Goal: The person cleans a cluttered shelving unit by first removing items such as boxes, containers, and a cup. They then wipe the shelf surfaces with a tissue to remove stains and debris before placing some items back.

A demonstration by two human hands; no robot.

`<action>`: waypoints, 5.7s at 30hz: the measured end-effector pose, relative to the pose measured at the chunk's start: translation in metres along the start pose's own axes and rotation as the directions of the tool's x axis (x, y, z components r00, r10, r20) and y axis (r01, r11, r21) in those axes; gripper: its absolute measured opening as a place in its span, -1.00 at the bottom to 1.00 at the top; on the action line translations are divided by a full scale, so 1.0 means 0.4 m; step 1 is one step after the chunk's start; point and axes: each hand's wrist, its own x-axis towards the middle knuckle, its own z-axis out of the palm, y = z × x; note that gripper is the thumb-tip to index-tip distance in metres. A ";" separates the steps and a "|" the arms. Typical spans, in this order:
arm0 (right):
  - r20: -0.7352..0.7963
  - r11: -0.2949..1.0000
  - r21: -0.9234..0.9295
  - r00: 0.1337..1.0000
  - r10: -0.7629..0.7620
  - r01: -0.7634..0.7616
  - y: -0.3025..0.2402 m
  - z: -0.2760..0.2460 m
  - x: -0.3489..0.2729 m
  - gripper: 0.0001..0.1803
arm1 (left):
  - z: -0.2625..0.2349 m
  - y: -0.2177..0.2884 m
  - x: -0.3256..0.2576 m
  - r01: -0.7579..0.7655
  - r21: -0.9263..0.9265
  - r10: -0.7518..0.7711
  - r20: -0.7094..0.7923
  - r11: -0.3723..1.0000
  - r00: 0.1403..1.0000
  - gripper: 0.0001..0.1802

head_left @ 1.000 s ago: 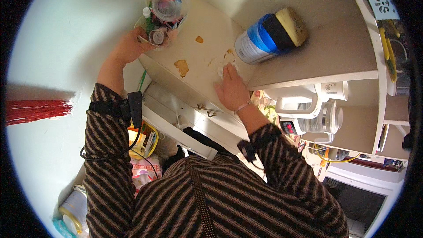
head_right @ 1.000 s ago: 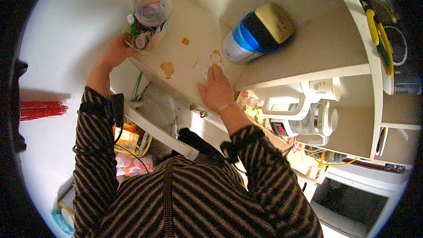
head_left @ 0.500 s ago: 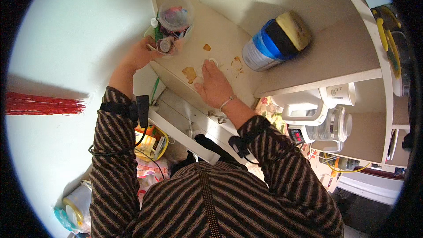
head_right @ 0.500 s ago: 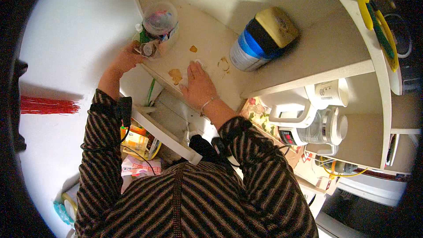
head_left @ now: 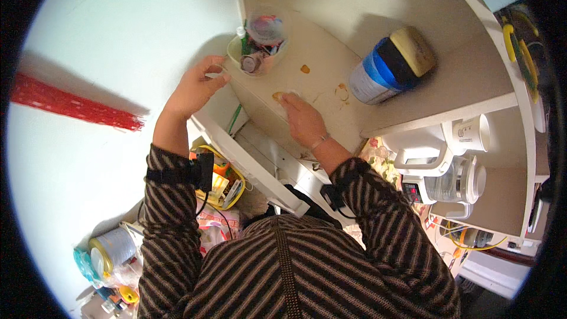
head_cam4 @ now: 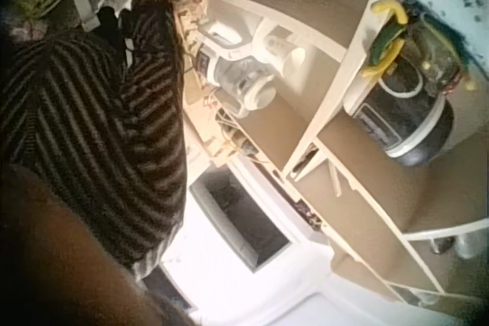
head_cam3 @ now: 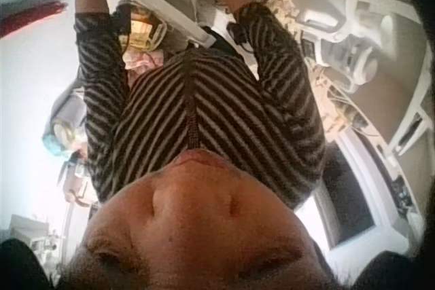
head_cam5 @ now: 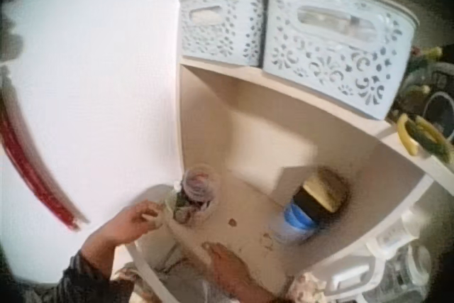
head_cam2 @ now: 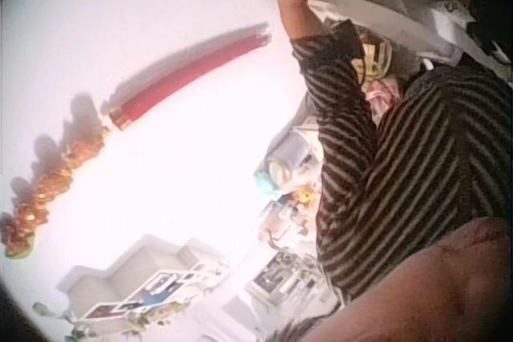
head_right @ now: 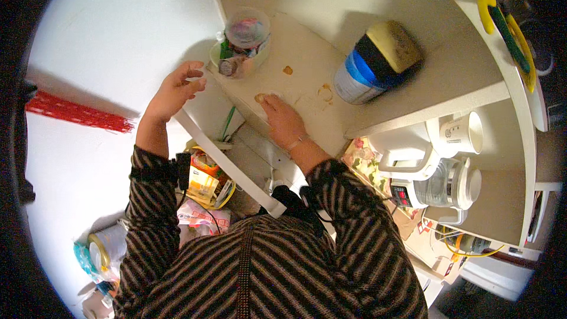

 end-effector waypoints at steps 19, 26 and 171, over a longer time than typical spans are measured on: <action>0.501 -0.327 0.827 0.863 0.062 -0.457 -0.403 -0.199 0.096 -0.69 | 0.045 -0.039 -0.382 -0.139 -0.598 0.045 -0.170 0.789 0.984 -0.82; 0.460 -0.117 0.887 0.881 0.113 -0.447 -0.436 -0.138 0.083 -0.74 | 0.044 -0.104 -0.460 -0.243 -0.654 -0.068 -0.411 0.716 0.909 -0.93; 0.329 -0.443 0.878 0.901 0.284 -0.181 -0.151 -0.267 -0.250 -0.61 | 0.329 0.296 -0.311 -0.509 0.636 0.641 0.028 0.581 0.767 -0.25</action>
